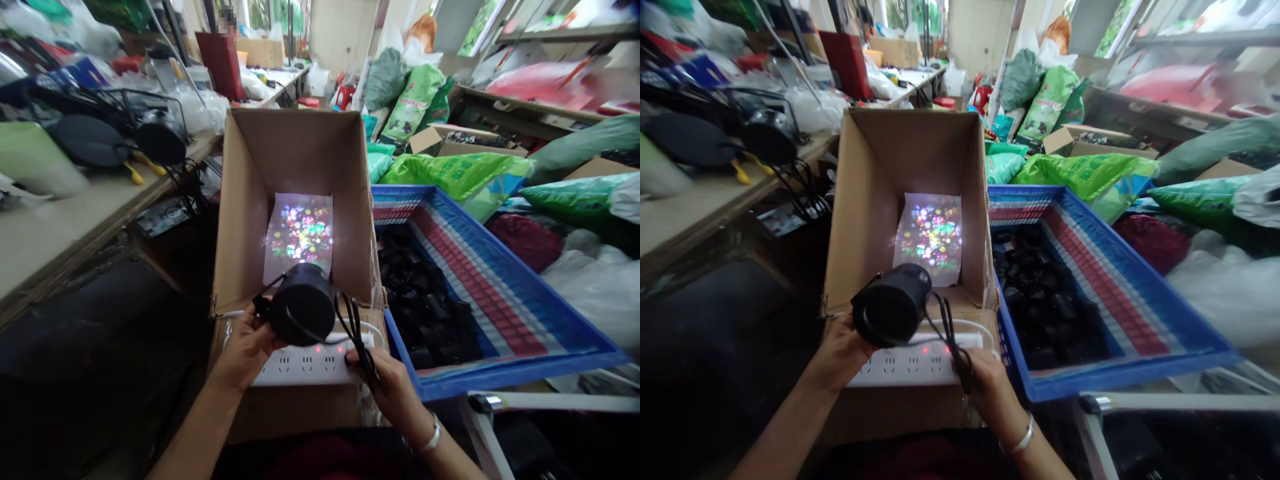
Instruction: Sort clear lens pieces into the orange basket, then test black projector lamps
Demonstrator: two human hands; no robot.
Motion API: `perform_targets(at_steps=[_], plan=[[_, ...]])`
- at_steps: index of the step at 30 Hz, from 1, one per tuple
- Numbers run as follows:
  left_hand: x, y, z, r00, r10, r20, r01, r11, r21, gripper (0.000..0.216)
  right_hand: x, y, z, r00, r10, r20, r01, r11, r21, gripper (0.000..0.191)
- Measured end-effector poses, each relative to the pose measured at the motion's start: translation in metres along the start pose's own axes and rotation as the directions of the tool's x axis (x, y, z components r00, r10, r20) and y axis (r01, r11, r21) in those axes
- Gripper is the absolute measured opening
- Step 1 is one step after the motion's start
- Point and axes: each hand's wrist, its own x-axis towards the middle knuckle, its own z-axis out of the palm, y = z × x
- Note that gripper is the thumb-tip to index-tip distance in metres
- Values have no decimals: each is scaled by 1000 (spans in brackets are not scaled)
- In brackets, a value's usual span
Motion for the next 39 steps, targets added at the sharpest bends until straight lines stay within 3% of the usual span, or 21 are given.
perform_targets(at_steps=[3, 7, 12, 20, 30, 39], plan=[[2, -2, 1, 998, 21, 51, -18, 998, -55, 38, -5, 4, 3, 1000, 9, 13, -9, 1000, 1, 24], [2, -3, 3, 994, 15, 111, -16, 1000, 6, 32, -5, 4, 3, 999, 43, 26, -43, 999, 25, 25], [1, -4, -3, 997, -16, 76, 11, 998, 59, 35, -5, 3, 4, 998, 61, 8, -62, 996, 70, 16], [-2, -4, 1, 999, -29, 46, 27, 998, 52, 34, -8, 7, 7, 999, -8, -36, 9, 999, 42, 19], [-5, -3, -3, 998, -58, 27, 57, 997, 61, 37, 2, -4, 3, 990, 122, -68, -119, 992, 37, 10], [-6, -4, 2, 996, -78, 39, 75, 993, 88, 37, 5, -4, 8, 991, 77, -106, -74, 997, 26, 9]])
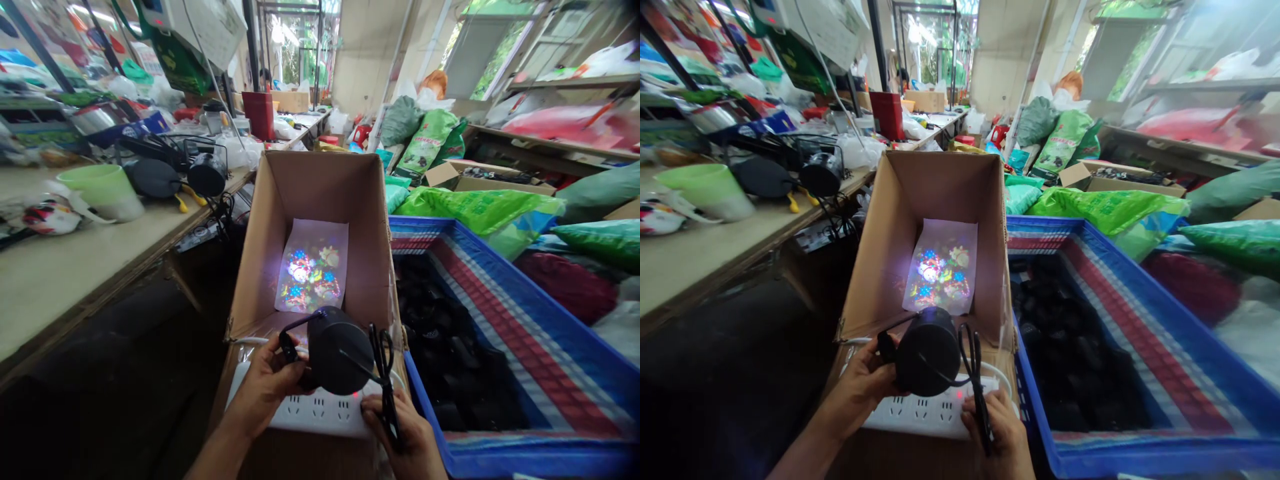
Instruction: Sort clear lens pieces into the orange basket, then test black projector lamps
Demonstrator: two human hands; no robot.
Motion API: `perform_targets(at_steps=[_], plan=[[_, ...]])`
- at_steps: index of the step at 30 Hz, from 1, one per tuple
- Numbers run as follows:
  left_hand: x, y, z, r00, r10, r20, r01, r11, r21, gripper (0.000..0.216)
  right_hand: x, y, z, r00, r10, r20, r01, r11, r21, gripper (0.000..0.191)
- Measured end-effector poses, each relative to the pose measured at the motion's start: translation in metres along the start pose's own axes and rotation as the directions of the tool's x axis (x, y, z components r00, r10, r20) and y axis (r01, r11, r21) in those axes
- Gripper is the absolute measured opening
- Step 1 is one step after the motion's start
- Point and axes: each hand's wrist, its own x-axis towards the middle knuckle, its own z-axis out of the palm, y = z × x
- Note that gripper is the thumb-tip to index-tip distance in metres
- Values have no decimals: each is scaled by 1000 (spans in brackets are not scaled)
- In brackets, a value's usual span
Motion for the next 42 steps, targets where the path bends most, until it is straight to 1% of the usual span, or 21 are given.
perform_targets(at_steps=[2, 4, 7, 9, 10, 12, 14, 15, 17, 19, 21, 22, 23, 25, 29, 32, 34, 37, 39, 40, 42], plan=[[0, -1, 4, 1000, -11, -13, 11, 1000, 23, 37, -3, 2, -3, 998, 48, -39, -45, 997, 67, 9], [-1, -4, 7, 999, 4, -36, -1, 997, 75, 35, -5, 4, -10, 980, 184, -80, -169, 972, 165, 13], [-2, -7, 13, 994, 104, -27, -93, 962, 255, 28, -1, -1, -22, 891, 445, -92, -386, 849, 361, 23], [-4, -9, 17, 986, 167, 12, -156, 892, 424, 27, 5, -11, -27, 846, 532, -47, -428, 728, 536, 26], [-6, -10, 20, 980, 195, 35, -185, 841, 508, 28, 8, -17, -27, 842, 540, -13, -416, 664, 621, 31], [-10, -12, 25, 959, 259, 112, -266, 700, 663, 29, 11, -26, -26, 858, 512, 51, -384, 572, 725, 53], [-14, -15, 30, 906, 335, 258, -402, 490, 774, 29, 12, -32, -23, 876, 477, 67, -374, 586, 719, 73], [-16, -18, 33, 864, 361, 351, -477, 365, 799, 32, 11, -33, -22, 884, 465, 53, -368, 621, 692, 75], [-21, -23, 37, 762, 372, 531, -609, 131, 783, 38, 9, -32, -20, 890, 457, -7, -344, 680, 648, 67], [-24, -27, 42, 662, 382, 644, -679, -58, 732, 42, 6, -29, -18, 890, 451, -64, -309, 702, 642, 54], [-28, -30, 47, 583, 447, 678, -676, -195, 710, 40, 3, -25, -16, 897, 435, -83, -287, 714, 639, 42], [-30, -30, 49, 552, 506, 663, -653, -233, 720, 38, 2, -23, -15, 900, 428, -85, -283, 721, 632, 37], [-32, -29, 52, 525, 568, 634, -629, -243, 738, 39, 0, -20, -14, 902, 423, -88, -281, 729, 624, 34], [-36, -28, 57, 483, 664, 571, -615, -207, 761, 46, -4, -17, -10, 905, 417, -84, -282, 736, 615, 31], [-38, -23, 65, 448, 710, 543, -664, -143, 734, 63, -10, -18, -2, 906, 422, -40, -306, 717, 626, 35], [-35, -22, 67, 484, 698, 528, -678, -82, 730, 70, -9, -27, -1, 894, 447, 5, -338, 668, 663, 41], [-32, -22, 67, 526, 686, 503, -675, -24, 738, 72, -5, -34, -5, 869, 490, 69, -374, 561, 739, 48], [-31, -23, 68, 559, 675, 482, -666, 19, 745, 75, 4, -42, -14, 815, 541, 208, -435, 334, 836, 71], [-32, -22, 71, 580, 647, 495, -670, 34, 741, 85, 8, -45, -19, 792, 543, 278, -466, 245, 850, 76], [-34, -21, 73, 595, 626, 504, -669, 39, 742, 92, 9, -47, -21, 794, 538, 283, -467, 241, 851, 72], [-38, -22, 76, 613, 580, 535, -669, 22, 743, 102, 7, -52, -23, 822, 529, 210, -430, 335, 838, 57]])
